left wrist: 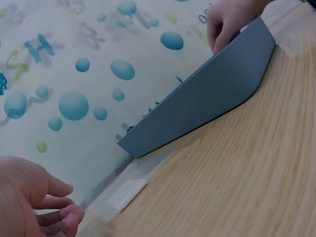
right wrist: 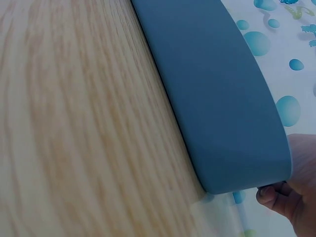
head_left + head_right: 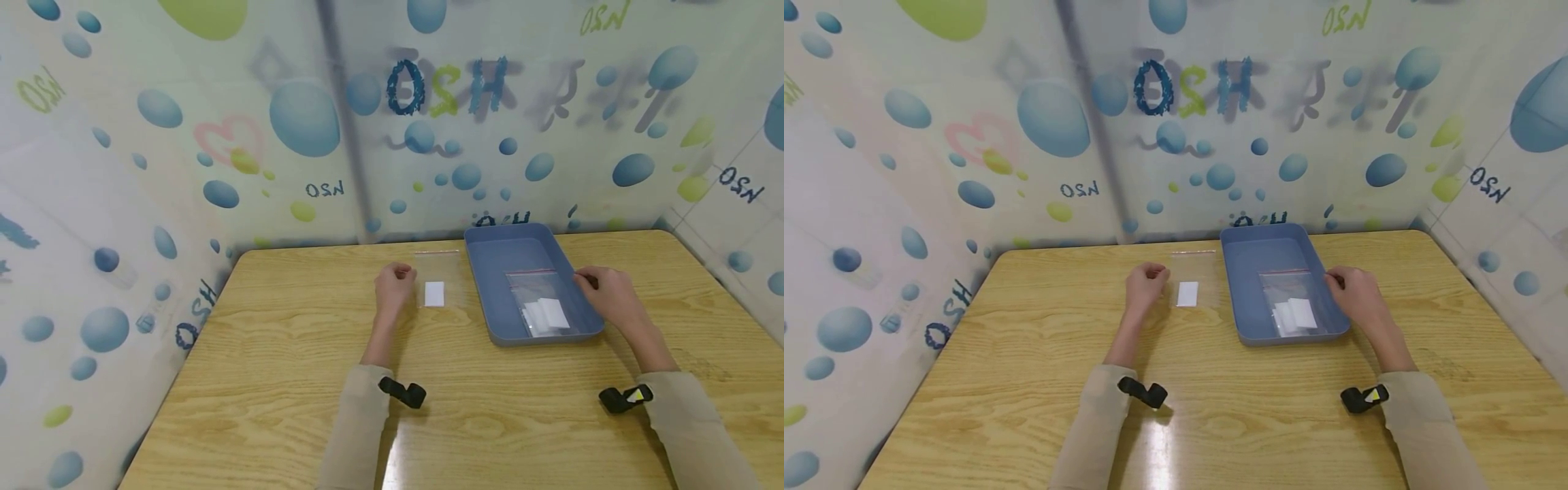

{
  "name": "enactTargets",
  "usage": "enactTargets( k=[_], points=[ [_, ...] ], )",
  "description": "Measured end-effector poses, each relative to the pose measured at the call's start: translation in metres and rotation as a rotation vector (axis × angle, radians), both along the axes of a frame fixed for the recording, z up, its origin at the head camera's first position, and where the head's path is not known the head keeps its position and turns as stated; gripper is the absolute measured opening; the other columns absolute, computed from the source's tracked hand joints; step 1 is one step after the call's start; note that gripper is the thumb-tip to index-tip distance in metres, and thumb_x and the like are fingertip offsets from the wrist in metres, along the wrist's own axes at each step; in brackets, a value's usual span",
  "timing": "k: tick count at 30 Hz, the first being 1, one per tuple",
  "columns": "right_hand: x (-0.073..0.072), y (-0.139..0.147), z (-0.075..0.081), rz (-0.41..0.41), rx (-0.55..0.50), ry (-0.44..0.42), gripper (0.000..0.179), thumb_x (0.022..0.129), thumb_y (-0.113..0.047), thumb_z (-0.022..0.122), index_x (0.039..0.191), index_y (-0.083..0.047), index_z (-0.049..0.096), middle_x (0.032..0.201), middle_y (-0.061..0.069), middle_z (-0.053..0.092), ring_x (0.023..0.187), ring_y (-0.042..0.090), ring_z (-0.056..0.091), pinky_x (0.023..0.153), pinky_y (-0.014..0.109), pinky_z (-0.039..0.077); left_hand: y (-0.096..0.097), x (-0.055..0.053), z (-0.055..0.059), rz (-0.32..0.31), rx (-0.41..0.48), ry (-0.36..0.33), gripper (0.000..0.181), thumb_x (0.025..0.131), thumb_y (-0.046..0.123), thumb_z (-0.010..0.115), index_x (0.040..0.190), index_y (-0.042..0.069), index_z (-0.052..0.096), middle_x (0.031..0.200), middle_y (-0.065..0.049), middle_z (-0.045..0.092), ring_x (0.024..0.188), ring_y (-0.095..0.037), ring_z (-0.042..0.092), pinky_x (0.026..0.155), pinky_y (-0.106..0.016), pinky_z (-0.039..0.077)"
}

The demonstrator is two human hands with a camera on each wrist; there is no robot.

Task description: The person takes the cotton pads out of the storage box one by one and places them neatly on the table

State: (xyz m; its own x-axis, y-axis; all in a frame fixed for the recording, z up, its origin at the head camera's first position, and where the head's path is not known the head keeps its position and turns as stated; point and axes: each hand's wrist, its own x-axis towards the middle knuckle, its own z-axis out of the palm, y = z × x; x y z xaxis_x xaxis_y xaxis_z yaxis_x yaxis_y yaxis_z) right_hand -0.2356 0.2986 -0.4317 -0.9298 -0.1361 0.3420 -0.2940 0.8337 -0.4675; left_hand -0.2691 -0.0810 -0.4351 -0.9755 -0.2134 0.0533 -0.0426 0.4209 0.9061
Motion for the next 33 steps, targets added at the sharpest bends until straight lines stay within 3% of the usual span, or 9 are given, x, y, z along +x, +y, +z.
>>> enactTargets(
  k=[7, 15, 21, 33],
  points=[
    [0.000, 0.000, 0.000, -0.002, 0.001, 0.011, 0.018, 0.097, -0.002, 0.065, 0.102, 0.015, 0.070, 0.085, 0.025, 0.070, 0.067, 0.027, 0.059, 0.058, 0.038, 0.047, 0.002, 0.001, 0.005, -0.020, 0.039, 0.028, 0.018, 0.097, 0.013, 0.068, 0.105, -0.002, 0.073, 0.091, -0.012, 0.066, 0.079, -0.022, 0.062, 0.064, -0.028, 0.050],
    [0.000, 0.000, 0.000, 0.005, 0.005, 0.015, 0.018, 0.096, -0.001, 0.065, 0.102, 0.015, 0.069, 0.084, 0.024, 0.069, 0.066, 0.025, 0.058, 0.057, 0.037, 0.045, 0.008, 0.007, 0.014, -0.076, 0.097, 0.067, 0.019, 0.098, 0.012, 0.067, 0.108, -0.003, 0.072, 0.093, -0.015, 0.069, 0.082, -0.032, 0.071, 0.062, -0.027, 0.053],
    [0.001, 0.000, 0.000, 0.003, 0.009, 0.013, 0.018, 0.096, -0.001, 0.065, 0.102, 0.015, 0.069, 0.085, 0.025, 0.069, 0.067, 0.027, 0.059, 0.058, 0.038, 0.046, 0.014, 0.010, 0.021, -0.114, 0.116, 0.088, 0.021, 0.098, 0.012, 0.067, 0.111, -0.003, 0.071, 0.095, -0.015, 0.069, 0.082, -0.030, 0.071, 0.066, -0.027, 0.054],
    [0.000, 0.000, -0.001, 0.002, 0.013, 0.018, 0.016, 0.096, 0.001, 0.065, 0.101, 0.015, 0.069, 0.087, 0.027, 0.069, 0.067, 0.029, 0.060, 0.058, 0.040, 0.048, 0.029, 0.018, 0.034, -0.169, 0.159, 0.111, 0.021, 0.097, 0.010, 0.067, 0.112, -0.004, 0.071, 0.095, -0.017, 0.069, 0.084, -0.039, 0.071, 0.066, -0.029, 0.056]
  ],
)
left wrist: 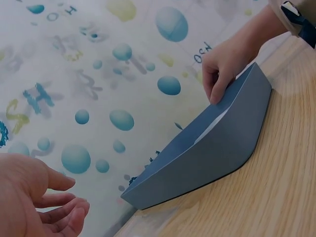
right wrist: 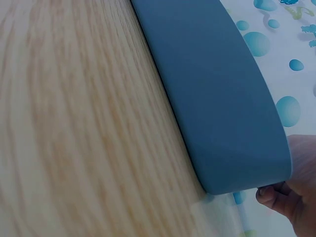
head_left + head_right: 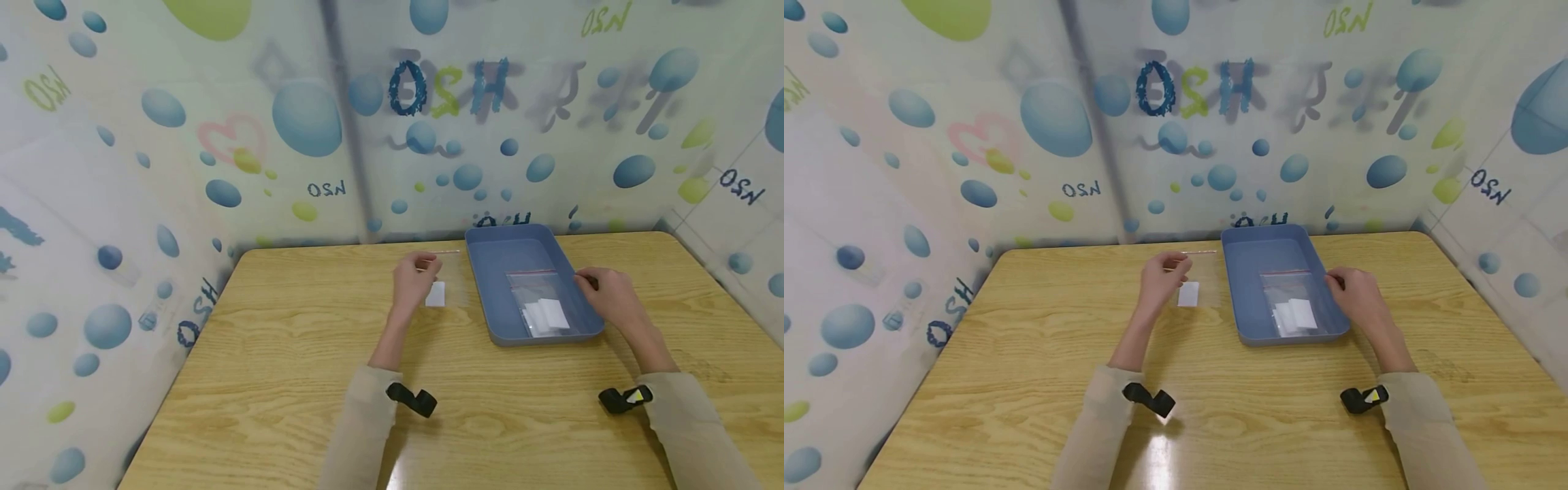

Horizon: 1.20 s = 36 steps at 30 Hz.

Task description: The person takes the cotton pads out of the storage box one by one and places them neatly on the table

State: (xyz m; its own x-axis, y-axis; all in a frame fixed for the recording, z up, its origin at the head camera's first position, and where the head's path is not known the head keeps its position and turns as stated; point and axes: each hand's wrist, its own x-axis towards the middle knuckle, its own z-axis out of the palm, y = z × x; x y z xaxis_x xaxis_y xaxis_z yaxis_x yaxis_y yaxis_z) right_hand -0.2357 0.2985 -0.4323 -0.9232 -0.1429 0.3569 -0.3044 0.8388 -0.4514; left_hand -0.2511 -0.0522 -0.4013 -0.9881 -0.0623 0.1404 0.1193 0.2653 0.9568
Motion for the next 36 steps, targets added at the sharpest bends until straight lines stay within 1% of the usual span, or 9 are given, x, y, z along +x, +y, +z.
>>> enactTargets(
  k=[6, 11, 13, 20, 25, 29, 32, 36],
  points=[
    [-0.001, -0.001, 0.000, -0.014, 0.007, -0.011, 0.017, 0.096, 0.000, 0.065, 0.101, 0.016, 0.069, 0.087, 0.028, 0.069, 0.067, 0.028, 0.059, 0.058, 0.041, 0.048, 0.008, 0.004, 0.004, -0.038, 0.016, 0.022, 0.021, 0.097, 0.010, 0.067, 0.112, -0.005, 0.070, 0.095, -0.018, 0.069, 0.085, -0.043, 0.070, 0.068, -0.030, 0.057],
    [0.000, -0.001, 0.000, -0.018, -0.001, -0.014, 0.017, 0.096, 0.000, 0.065, 0.101, 0.016, 0.068, 0.087, 0.028, 0.069, 0.067, 0.028, 0.059, 0.058, 0.041, 0.047, 0.015, 0.008, 0.005, -0.066, 0.030, 0.027, 0.021, 0.097, 0.010, 0.067, 0.112, -0.004, 0.070, 0.096, -0.017, 0.069, 0.085, -0.042, 0.070, 0.070, -0.029, 0.057],
    [0.000, -0.001, 0.000, -0.016, -0.003, -0.006, 0.017, 0.095, 0.001, 0.065, 0.101, 0.016, 0.069, 0.086, 0.027, 0.069, 0.066, 0.027, 0.058, 0.058, 0.040, 0.047, 0.018, 0.009, 0.005, -0.076, 0.032, 0.030, 0.021, 0.097, 0.010, 0.067, 0.112, -0.005, 0.070, 0.096, -0.017, 0.070, 0.084, -0.040, 0.071, 0.070, -0.029, 0.057],
    [-0.001, -0.001, -0.001, -0.014, 0.001, 0.002, 0.016, 0.095, 0.000, 0.066, 0.101, 0.016, 0.069, 0.086, 0.027, 0.069, 0.066, 0.027, 0.059, 0.058, 0.040, 0.048, 0.029, 0.014, 0.007, -0.109, 0.003, 0.032, 0.022, 0.097, 0.010, 0.067, 0.113, -0.005, 0.069, 0.095, -0.014, 0.070, 0.077, -0.026, 0.071, 0.068, -0.026, 0.057],
    [0.000, -0.001, -0.001, -0.007, 0.001, 0.010, 0.017, 0.095, 0.000, 0.066, 0.100, 0.016, 0.069, 0.086, 0.027, 0.069, 0.066, 0.027, 0.059, 0.058, 0.041, 0.048, 0.037, 0.018, 0.009, -0.140, -0.020, 0.026, 0.023, 0.097, 0.013, 0.067, 0.114, -0.003, 0.068, 0.098, -0.012, 0.071, 0.079, -0.019, 0.070, 0.071, -0.025, 0.056],
    [0.000, -0.001, 0.000, -0.005, 0.002, 0.014, 0.016, 0.095, 0.000, 0.066, 0.099, 0.015, 0.069, 0.084, 0.025, 0.069, 0.065, 0.026, 0.058, 0.057, 0.039, 0.047, 0.042, 0.021, 0.010, -0.152, -0.021, 0.006, 0.027, 0.098, 0.016, 0.068, 0.116, -0.003, 0.067, 0.099, -0.010, 0.070, 0.083, -0.018, 0.068, 0.072, -0.026, 0.055],
    [0.000, -0.001, 0.000, -0.011, -0.003, 0.005, 0.017, 0.096, 0.000, 0.066, 0.100, 0.015, 0.069, 0.086, 0.027, 0.069, 0.067, 0.028, 0.059, 0.058, 0.040, 0.048, 0.045, 0.023, 0.010, -0.161, -0.018, 0.000, 0.029, 0.097, 0.017, 0.069, 0.118, -0.004, 0.067, 0.100, -0.010, 0.070, 0.087, -0.018, 0.067, 0.074, -0.025, 0.054],
    [0.000, -0.001, 0.000, -0.022, -0.004, -0.007, 0.018, 0.096, -0.001, 0.065, 0.102, 0.016, 0.069, 0.090, 0.029, 0.069, 0.071, 0.031, 0.061, 0.061, 0.043, 0.049, 0.049, 0.025, 0.010, -0.191, 0.013, -0.010, 0.030, 0.097, 0.016, 0.069, 0.118, -0.005, 0.065, 0.099, -0.011, 0.069, 0.083, -0.019, 0.068, 0.069, -0.024, 0.055]
  ],
)
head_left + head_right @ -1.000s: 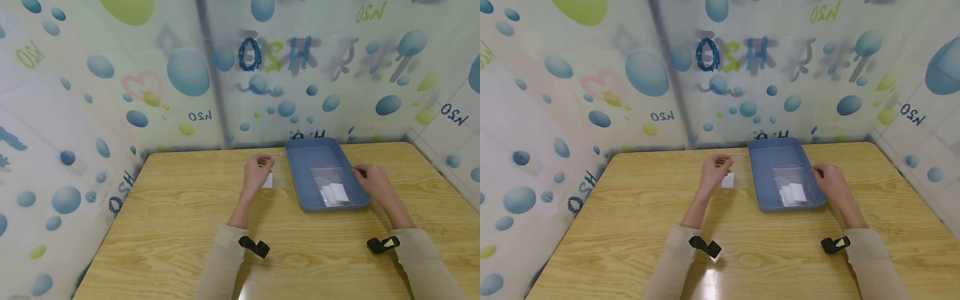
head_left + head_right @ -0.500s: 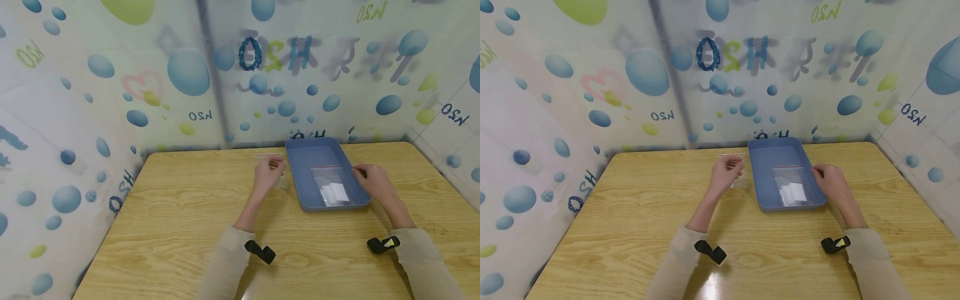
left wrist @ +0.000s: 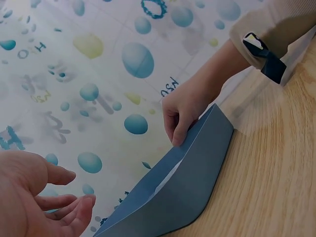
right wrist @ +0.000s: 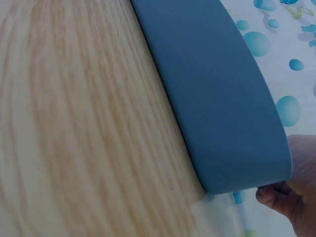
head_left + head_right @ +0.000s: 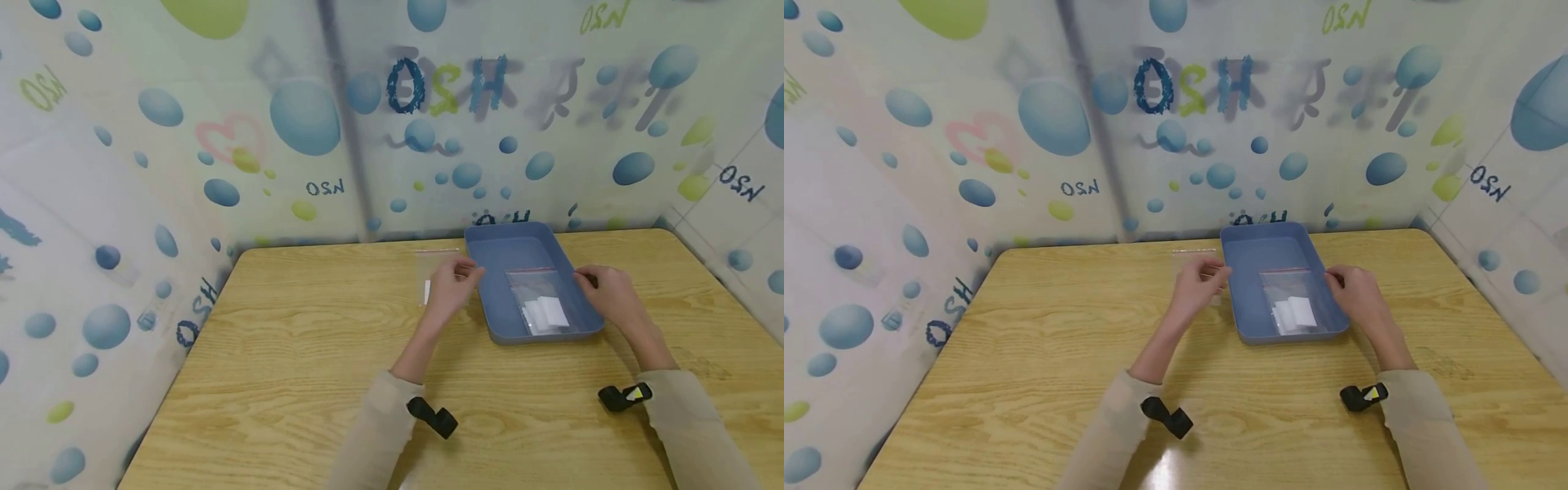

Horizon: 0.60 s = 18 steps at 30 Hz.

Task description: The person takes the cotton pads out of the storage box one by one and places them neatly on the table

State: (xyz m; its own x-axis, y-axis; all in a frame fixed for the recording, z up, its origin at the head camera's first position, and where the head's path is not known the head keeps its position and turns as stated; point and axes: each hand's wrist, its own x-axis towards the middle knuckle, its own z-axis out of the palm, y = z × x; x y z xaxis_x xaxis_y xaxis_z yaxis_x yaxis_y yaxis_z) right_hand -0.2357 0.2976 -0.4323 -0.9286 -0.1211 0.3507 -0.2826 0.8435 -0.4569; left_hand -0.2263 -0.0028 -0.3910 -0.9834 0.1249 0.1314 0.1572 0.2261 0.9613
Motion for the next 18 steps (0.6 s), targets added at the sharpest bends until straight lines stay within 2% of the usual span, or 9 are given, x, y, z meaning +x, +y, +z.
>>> enactTargets(
  k=[4, 11, 18],
  points=[
    [0.000, 0.000, 0.000, 0.000, 0.007, -0.001, 0.017, 0.096, -0.001, 0.065, 0.102, 0.015, 0.069, 0.089, 0.028, 0.069, 0.069, 0.030, 0.060, 0.060, 0.042, 0.049, 0.005, 0.002, -0.002, -0.042, 0.029, -0.032, 0.033, 0.098, 0.016, 0.068, 0.121, -0.006, 0.063, 0.095, -0.011, 0.068, 0.079, -0.022, 0.069, 0.065, -0.025, 0.055],
    [-0.001, 0.000, 0.000, 0.002, 0.010, -0.007, 0.019, 0.097, -0.003, 0.065, 0.103, 0.015, 0.069, 0.089, 0.028, 0.069, 0.070, 0.031, 0.061, 0.061, 0.043, 0.048, 0.015, 0.007, -0.002, -0.115, 0.033, -0.105, 0.036, 0.099, 0.014, 0.066, 0.128, -0.006, 0.060, 0.098, -0.012, 0.069, 0.088, -0.033, 0.071, 0.069, -0.026, 0.057],
    [-0.001, 0.000, 0.000, 0.001, 0.002, -0.013, 0.019, 0.097, -0.003, 0.065, 0.103, 0.015, 0.069, 0.090, 0.028, 0.069, 0.071, 0.032, 0.061, 0.062, 0.045, 0.049, 0.024, 0.011, -0.004, -0.130, 0.057, -0.138, 0.037, 0.098, 0.012, 0.066, 0.129, -0.008, 0.059, 0.098, -0.012, 0.069, 0.092, -0.036, 0.070, 0.070, -0.025, 0.057]
  ],
)
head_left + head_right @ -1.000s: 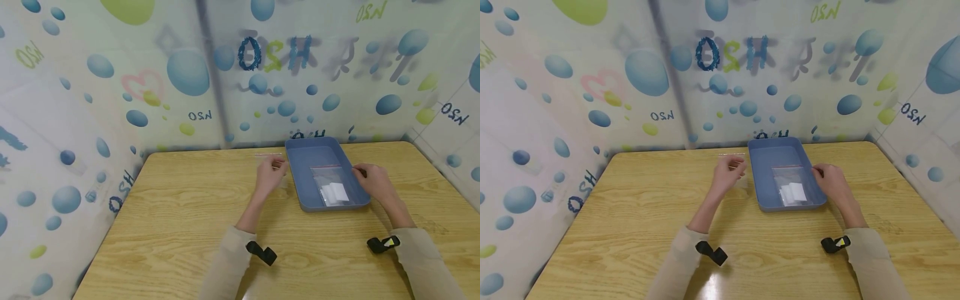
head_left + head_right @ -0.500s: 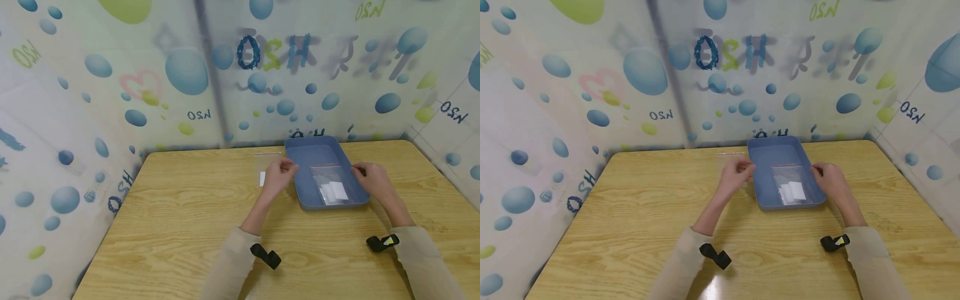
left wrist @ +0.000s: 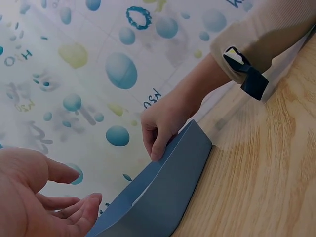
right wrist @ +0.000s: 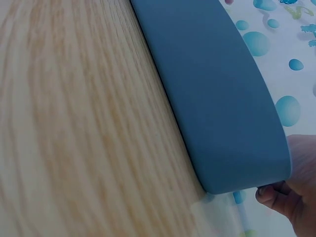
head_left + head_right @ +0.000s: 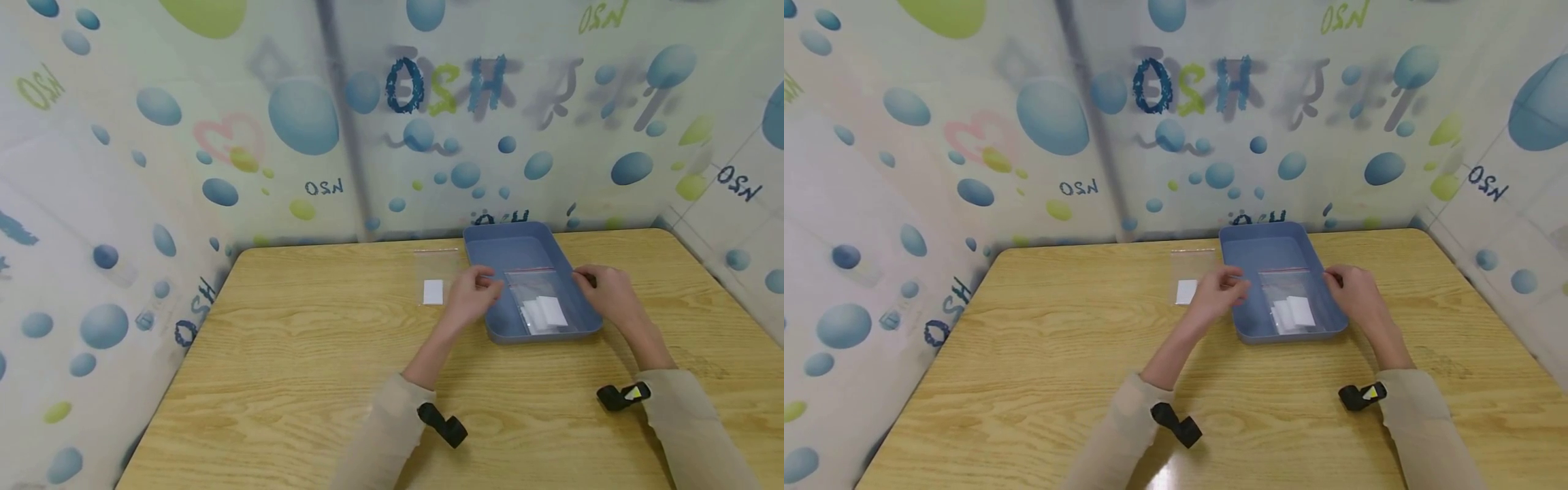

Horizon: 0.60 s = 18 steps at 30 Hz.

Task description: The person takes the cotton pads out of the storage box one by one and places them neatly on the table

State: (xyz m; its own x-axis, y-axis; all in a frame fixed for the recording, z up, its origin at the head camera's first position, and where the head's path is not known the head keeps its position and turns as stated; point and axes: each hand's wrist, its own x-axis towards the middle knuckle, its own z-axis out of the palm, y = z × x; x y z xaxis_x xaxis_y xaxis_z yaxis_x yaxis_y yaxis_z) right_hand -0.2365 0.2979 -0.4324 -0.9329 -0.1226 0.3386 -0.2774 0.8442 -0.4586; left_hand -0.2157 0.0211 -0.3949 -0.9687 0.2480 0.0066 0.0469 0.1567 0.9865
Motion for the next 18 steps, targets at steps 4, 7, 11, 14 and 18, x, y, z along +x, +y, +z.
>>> enactTargets(
  k=[4, 7, 11, 14, 18],
  points=[
    [0.000, 0.000, 0.000, 0.004, 0.002, 0.010, 0.018, 0.097, -0.002, 0.065, 0.102, 0.015, 0.069, 0.089, 0.028, 0.069, 0.071, 0.031, 0.061, 0.061, 0.043, 0.049, 0.003, 0.002, -0.001, -0.001, 0.010, -0.022, 0.039, 0.098, 0.011, 0.066, 0.130, -0.008, 0.058, 0.097, -0.011, 0.069, 0.091, -0.035, 0.070, 0.071, -0.026, 0.056],
    [0.000, 0.001, 0.000, 0.006, 0.003, 0.015, 0.018, 0.097, -0.002, 0.065, 0.102, 0.015, 0.069, 0.089, 0.028, 0.069, 0.071, 0.032, 0.062, 0.061, 0.044, 0.049, 0.007, 0.002, -0.003, -0.001, 0.006, -0.036, 0.038, 0.098, 0.011, 0.066, 0.130, -0.008, 0.058, 0.097, -0.009, 0.069, 0.085, -0.026, 0.070, 0.071, -0.026, 0.056],
    [0.000, 0.001, 0.000, 0.012, 0.002, 0.020, 0.018, 0.097, -0.002, 0.065, 0.102, 0.015, 0.069, 0.089, 0.029, 0.069, 0.072, 0.033, 0.062, 0.063, 0.046, 0.050, 0.012, 0.002, -0.007, 0.002, 0.000, -0.046, 0.037, 0.098, 0.011, 0.066, 0.129, -0.007, 0.059, 0.096, -0.008, 0.069, 0.078, -0.016, 0.067, 0.069, -0.026, 0.055],
    [0.000, 0.001, 0.000, 0.014, 0.004, 0.026, 0.018, 0.096, -0.002, 0.065, 0.102, 0.015, 0.069, 0.089, 0.028, 0.069, 0.071, 0.032, 0.062, 0.062, 0.046, 0.049, 0.016, 0.001, -0.008, -0.003, -0.007, -0.047, 0.036, 0.098, 0.010, 0.066, 0.129, -0.007, 0.059, 0.098, -0.009, 0.069, 0.078, -0.015, 0.067, 0.069, -0.026, 0.055],
    [0.001, 0.001, 0.000, 0.016, 0.007, 0.032, 0.017, 0.096, -0.001, 0.065, 0.101, 0.014, 0.070, 0.086, 0.026, 0.069, 0.069, 0.030, 0.060, 0.060, 0.043, 0.048, 0.022, 0.001, -0.010, -0.005, -0.015, -0.053, 0.037, 0.097, 0.010, 0.066, 0.129, -0.007, 0.058, 0.099, -0.008, 0.069, 0.079, -0.017, 0.068, 0.067, -0.025, 0.054]
  ],
)
